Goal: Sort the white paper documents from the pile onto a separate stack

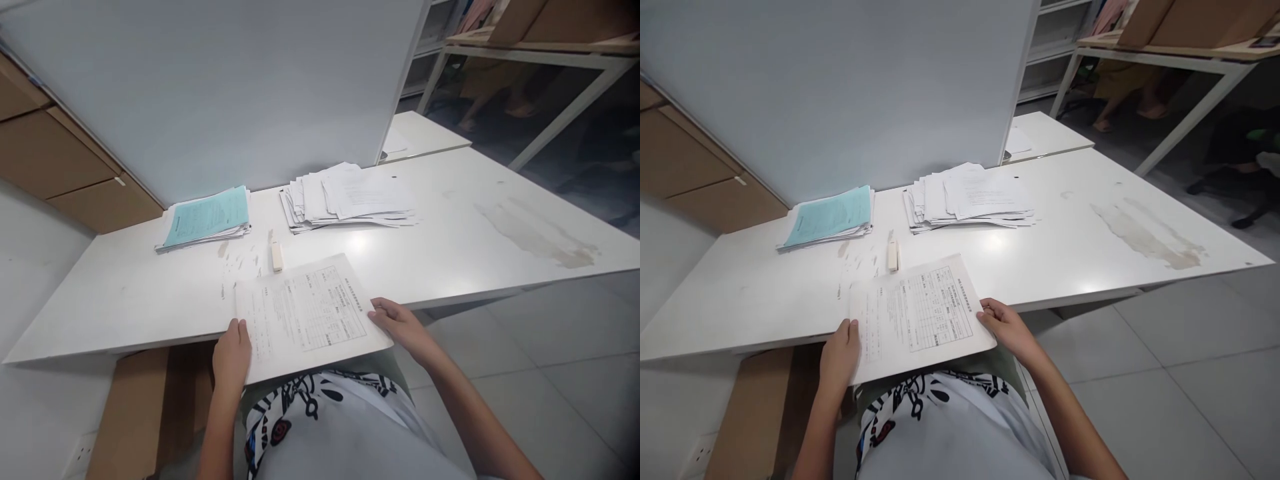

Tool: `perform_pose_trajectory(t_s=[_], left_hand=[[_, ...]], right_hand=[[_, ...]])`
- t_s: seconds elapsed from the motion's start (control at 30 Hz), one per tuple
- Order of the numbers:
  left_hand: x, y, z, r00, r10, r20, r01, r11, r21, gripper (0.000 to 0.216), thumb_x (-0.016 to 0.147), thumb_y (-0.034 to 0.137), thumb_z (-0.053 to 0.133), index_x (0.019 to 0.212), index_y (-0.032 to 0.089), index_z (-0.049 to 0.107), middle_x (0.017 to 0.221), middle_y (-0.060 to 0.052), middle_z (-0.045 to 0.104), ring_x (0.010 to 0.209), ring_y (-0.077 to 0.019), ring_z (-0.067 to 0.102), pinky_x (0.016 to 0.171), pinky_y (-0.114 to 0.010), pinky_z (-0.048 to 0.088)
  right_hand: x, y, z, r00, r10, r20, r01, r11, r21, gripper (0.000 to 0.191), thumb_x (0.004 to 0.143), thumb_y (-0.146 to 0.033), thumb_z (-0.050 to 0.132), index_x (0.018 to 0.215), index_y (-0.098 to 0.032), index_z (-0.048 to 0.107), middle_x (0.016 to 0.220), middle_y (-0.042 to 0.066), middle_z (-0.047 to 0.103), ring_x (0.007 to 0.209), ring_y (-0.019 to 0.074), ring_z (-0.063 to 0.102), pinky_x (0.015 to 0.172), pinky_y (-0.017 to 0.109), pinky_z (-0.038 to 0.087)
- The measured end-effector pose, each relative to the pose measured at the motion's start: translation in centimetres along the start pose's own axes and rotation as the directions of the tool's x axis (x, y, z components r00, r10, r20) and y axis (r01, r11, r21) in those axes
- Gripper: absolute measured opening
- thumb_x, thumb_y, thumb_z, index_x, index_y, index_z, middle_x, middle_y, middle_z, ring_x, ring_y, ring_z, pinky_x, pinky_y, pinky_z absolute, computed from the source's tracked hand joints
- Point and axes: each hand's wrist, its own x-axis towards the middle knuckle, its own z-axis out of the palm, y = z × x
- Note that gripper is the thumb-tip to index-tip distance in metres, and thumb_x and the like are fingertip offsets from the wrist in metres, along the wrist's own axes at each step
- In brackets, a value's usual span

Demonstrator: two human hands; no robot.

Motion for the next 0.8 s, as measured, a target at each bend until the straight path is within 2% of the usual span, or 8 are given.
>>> perform_pose_trajectory(t_s=[0.23,0.4,0.8], left_hand=[[0.4,0.2,-0.3,1.000,0.028,0.002,-0.028,0.999,0.044,0.031,0.095,0.040,0.022,0.072,0.024,0.035,0.071,-0.005,0.058,0.068,-0.0234,0.055,0.057,-0.029,0.031],[0.3,0.3,-0.5,0.999,0.047,0.021,-0.048,0.997,0.060,0.033,0.096,0.040,0.021,0.071,0.024,0.035,0.071,-0.005,0.058,0.065,-0.0217,0.056,0.056,-0.029,0.030],[0.0,0.5,-0.6,0.999,0.033,0.011,-0.034,0.991,0.126,0.034,0.096,0.039,0.021,0.075,0.023,0.041,0.073,-0.006,0.061,0.065,-0.0216,0.058,0.054,-0.029,0.029]], right_hand=[[0.0,-0.4,0.3,1.000,-0.009,-0.018,0.010,1.000,0.011,0.037,0.066,-0.053,0.066,0.080,-0.019,0.061,0.062,-0.002,0.054,0.060,0.0157,0.051,0.056,0.026,0.038],[-0.4,-0.8,0.5,1.000,0.030,0.003,-0.030,0.999,0.011,0.040,0.065,-0.056,0.066,0.081,-0.020,0.061,0.069,0.002,0.061,0.069,0.0208,0.058,0.061,0.029,0.042],[-0.3,0.6,0.4,0.999,0.017,-0.030,-0.015,0.999,0.037,0.033,0.068,-0.049,0.067,0.083,-0.019,0.065,0.066,0.000,0.060,0.068,0.0188,0.056,0.061,0.027,0.042]])
